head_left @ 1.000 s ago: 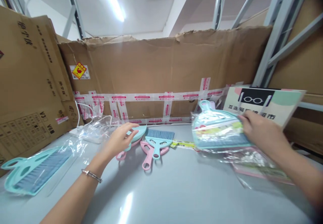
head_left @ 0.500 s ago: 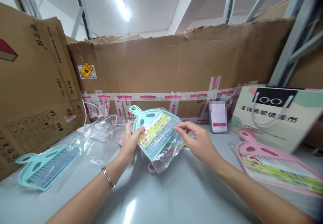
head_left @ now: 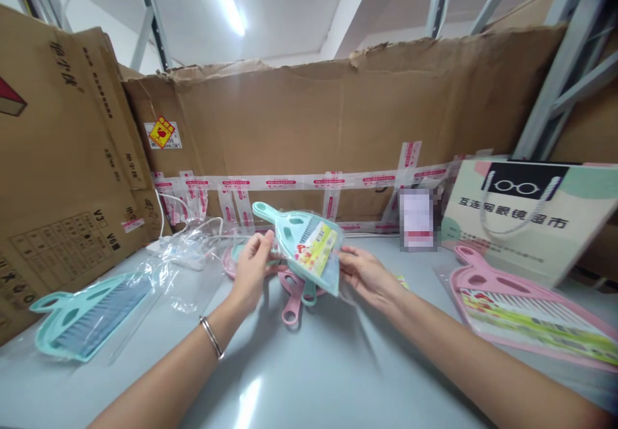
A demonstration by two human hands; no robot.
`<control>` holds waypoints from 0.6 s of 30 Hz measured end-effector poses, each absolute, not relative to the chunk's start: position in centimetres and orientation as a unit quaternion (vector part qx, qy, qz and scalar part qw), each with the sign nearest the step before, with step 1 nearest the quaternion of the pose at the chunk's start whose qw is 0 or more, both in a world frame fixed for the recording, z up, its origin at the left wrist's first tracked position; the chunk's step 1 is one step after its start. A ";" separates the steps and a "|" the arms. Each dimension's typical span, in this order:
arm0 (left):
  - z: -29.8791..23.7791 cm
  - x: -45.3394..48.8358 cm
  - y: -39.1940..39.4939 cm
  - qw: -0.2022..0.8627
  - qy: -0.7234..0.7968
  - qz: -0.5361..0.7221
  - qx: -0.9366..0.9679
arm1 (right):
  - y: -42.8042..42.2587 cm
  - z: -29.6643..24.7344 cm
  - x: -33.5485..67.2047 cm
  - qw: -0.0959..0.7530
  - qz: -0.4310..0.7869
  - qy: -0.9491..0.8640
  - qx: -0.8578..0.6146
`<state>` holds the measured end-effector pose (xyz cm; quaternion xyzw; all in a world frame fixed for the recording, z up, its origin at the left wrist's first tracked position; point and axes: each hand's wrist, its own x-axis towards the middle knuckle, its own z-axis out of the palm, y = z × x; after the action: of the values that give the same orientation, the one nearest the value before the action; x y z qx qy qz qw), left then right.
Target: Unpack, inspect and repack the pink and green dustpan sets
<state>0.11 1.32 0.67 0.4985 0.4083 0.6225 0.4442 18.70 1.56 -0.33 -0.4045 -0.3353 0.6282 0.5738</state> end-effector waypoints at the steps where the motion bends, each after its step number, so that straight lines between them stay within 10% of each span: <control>1: 0.9 -0.7 2.0 0.418 0.423 0.627 0.504 | 1.9 -0.2 19.5 0.578 0.611 -0.348 -0.414; 11: 2.2 -11.3 5.6 -0.040 0.652 0.561 0.509 | 3.9 1.2 31.0 0.564 0.026 -0.571 -0.596; 14: 2.2 -8.2 4.8 -0.159 0.559 0.519 0.627 | 4.4 1.4 31.0 0.654 0.131 -0.500 -0.552; 18: 1.9 -2.7 3.6 0.107 0.424 0.476 0.763 | 4.5 2.0 27.8 0.674 0.320 -0.465 -0.476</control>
<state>-2.72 3.59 1.93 0.7629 0.4239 0.4763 0.1069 27.78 4.49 1.99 -0.4764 -0.4653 0.3202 0.6738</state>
